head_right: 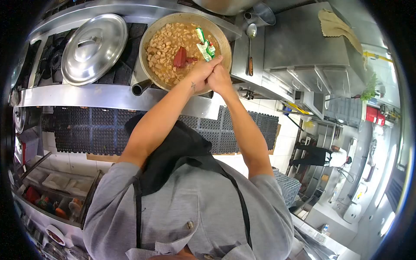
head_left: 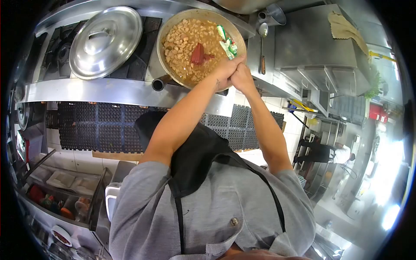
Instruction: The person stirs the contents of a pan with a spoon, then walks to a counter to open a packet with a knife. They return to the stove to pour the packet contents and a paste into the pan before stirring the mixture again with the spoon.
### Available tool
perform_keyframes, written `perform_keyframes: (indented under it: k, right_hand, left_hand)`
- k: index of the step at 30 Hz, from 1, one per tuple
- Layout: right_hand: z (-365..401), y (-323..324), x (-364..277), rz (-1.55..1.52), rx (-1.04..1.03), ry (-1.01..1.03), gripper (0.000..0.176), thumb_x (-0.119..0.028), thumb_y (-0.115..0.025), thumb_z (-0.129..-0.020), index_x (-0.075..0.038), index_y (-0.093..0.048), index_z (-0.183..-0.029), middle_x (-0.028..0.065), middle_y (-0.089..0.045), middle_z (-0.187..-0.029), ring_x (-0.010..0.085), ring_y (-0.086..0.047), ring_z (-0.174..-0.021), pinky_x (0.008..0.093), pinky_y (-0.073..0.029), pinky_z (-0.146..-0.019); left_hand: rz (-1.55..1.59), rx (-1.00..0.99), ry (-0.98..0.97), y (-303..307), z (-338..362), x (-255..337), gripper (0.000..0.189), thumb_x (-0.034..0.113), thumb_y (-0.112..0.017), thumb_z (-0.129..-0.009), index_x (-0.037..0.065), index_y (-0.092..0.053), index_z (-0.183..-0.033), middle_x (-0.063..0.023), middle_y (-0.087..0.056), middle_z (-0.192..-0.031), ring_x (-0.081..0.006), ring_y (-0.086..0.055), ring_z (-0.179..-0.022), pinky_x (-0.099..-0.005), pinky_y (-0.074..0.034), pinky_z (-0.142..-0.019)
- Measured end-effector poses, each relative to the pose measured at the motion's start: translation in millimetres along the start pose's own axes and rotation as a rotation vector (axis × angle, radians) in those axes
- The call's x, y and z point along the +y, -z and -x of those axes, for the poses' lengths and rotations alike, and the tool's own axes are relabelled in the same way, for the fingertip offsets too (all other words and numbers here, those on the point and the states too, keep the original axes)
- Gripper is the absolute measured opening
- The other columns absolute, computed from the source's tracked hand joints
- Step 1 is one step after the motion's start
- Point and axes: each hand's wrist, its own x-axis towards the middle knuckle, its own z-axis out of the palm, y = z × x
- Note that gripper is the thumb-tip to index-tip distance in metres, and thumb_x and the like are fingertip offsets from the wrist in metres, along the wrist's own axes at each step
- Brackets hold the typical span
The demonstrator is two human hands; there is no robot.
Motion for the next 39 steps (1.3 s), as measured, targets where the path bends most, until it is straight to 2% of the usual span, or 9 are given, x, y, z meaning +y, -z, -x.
perform_keyframes:
  k: [4, 7, 9, 12, 20, 26, 33, 35, 39]
  right_hand:
    - [-11.5, -12.5, 25.9, -0.004, -0.010, 0.098, 0.030, -0.014, -0.044, -0.090, 0.008, -0.059, -0.101, 0.0322, -0.062, -0.104, 0.0480, -0.059, -0.100, 0.0497, -0.046, -0.087]
    - [-17.0, -14.6, 35.6, -0.225, -0.069, -0.140, 0.029, -0.018, -0.044, -0.094, 0.006, -0.060, -0.096, 0.0257, -0.066, -0.090, 0.0388, -0.065, -0.076, 0.0457, -0.051, -0.066]
    - [-12.0, -4.6, 33.0, -0.615, -0.299, -0.341, 0.030, -0.023, -0.044, -0.098, 0.000, -0.057, -0.085, 0.0110, -0.059, -0.071, 0.0201, -0.053, -0.049, 0.0341, -0.039, -0.040]
    - [-1.9, -2.2, 26.4, -0.822, -0.304, -0.311, 0.028, -0.025, -0.044, -0.098, -0.006, -0.053, -0.080, -0.0005, -0.045, -0.062, 0.0074, -0.035, -0.041, 0.0245, -0.022, -0.033]
    - [17.3, -11.5, 19.1, -1.013, -0.276, -0.432, 0.026, -0.029, -0.047, -0.095, -0.009, -0.047, -0.079, -0.0023, -0.038, -0.056, 0.0075, -0.030, -0.038, 0.0256, -0.021, -0.032]
    - [21.6, -20.2, 14.9, -0.983, -0.251, -0.457, 0.024, -0.024, -0.046, -0.093, -0.013, -0.045, -0.072, -0.0057, -0.036, -0.054, 0.0046, -0.025, -0.036, 0.0237, -0.019, -0.031]
    - [5.2, -17.2, 14.7, -1.004, -0.254, -0.476, 0.016, -0.022, -0.045, -0.090, -0.014, -0.045, -0.076, -0.0048, -0.034, -0.053, 0.0049, -0.025, -0.036, 0.0238, -0.018, -0.031]
    - [0.1, -11.7, 18.1, -1.030, -0.280, -0.510, 0.015, -0.022, -0.043, -0.091, -0.014, -0.045, -0.079, -0.0048, -0.034, -0.054, 0.0048, -0.024, -0.036, 0.0235, -0.017, -0.031]
    - [0.9, -3.8, 16.8, -0.945, -0.314, -0.531, 0.016, -0.025, -0.039, -0.096, -0.014, -0.045, -0.086, -0.0048, -0.035, -0.055, 0.0043, -0.023, -0.037, 0.0225, -0.017, -0.031]
  left_hand:
    - [0.026, -0.145, 0.171, 19.9, -14.0, -7.6, 0.041, 0.043, -0.064, -0.092, 0.005, -0.063, -0.106, -0.0080, -0.066, -0.103, -0.0176, -0.064, -0.093, -0.0348, -0.053, -0.081]
    - [0.120, -0.254, 0.264, 25.6, -15.4, -12.7, 0.042, 0.046, -0.062, -0.093, 0.006, -0.064, -0.105, -0.0074, -0.067, -0.102, -0.0182, -0.064, -0.093, -0.0347, -0.054, -0.083]
    - [0.150, -0.276, 0.297, 28.8, -17.3, -11.8, 0.043, 0.046, -0.061, -0.093, 0.005, -0.064, -0.105, -0.0070, -0.067, -0.102, -0.0184, -0.065, -0.093, -0.0348, -0.054, -0.083]
    - [0.022, -0.333, 0.254, 30.1, -24.8, -12.2, 0.044, 0.045, -0.060, -0.094, 0.002, -0.064, -0.101, -0.0071, -0.068, -0.097, -0.0193, -0.065, -0.093, -0.0340, -0.054, -0.081]
    - [-0.218, 0.081, 0.117, 21.3, -28.2, -11.7, 0.033, 0.036, -0.061, -0.095, 0.005, -0.060, -0.081, -0.0075, -0.055, -0.065, -0.0192, -0.051, -0.052, -0.0381, -0.041, -0.045]
    - [-0.230, 0.199, 0.108, 22.0, -39.3, -17.5, 0.034, 0.031, -0.057, -0.097, 0.007, -0.053, -0.074, -0.0034, -0.046, -0.062, -0.0187, -0.046, -0.050, -0.0384, -0.039, -0.044]
    - [0.062, 0.344, 0.078, 13.0, -48.5, -10.8, 0.027, 0.023, -0.056, -0.092, 0.003, -0.054, -0.073, -0.0094, -0.055, -0.067, -0.0224, -0.050, -0.049, -0.0402, -0.040, -0.045]
    - [-0.047, 0.136, 0.138, 16.0, -42.5, -5.3, 0.035, 0.035, -0.054, -0.099, 0.006, -0.054, -0.081, -0.0083, -0.055, -0.072, -0.0217, -0.055, -0.063, -0.0387, -0.047, -0.057]
    - [0.017, 0.193, 0.025, 5.5, -27.0, -12.6, 0.037, 0.040, -0.054, -0.099, 0.006, -0.055, -0.085, -0.0092, -0.058, -0.075, -0.0215, -0.056, -0.065, -0.0376, -0.048, -0.059]
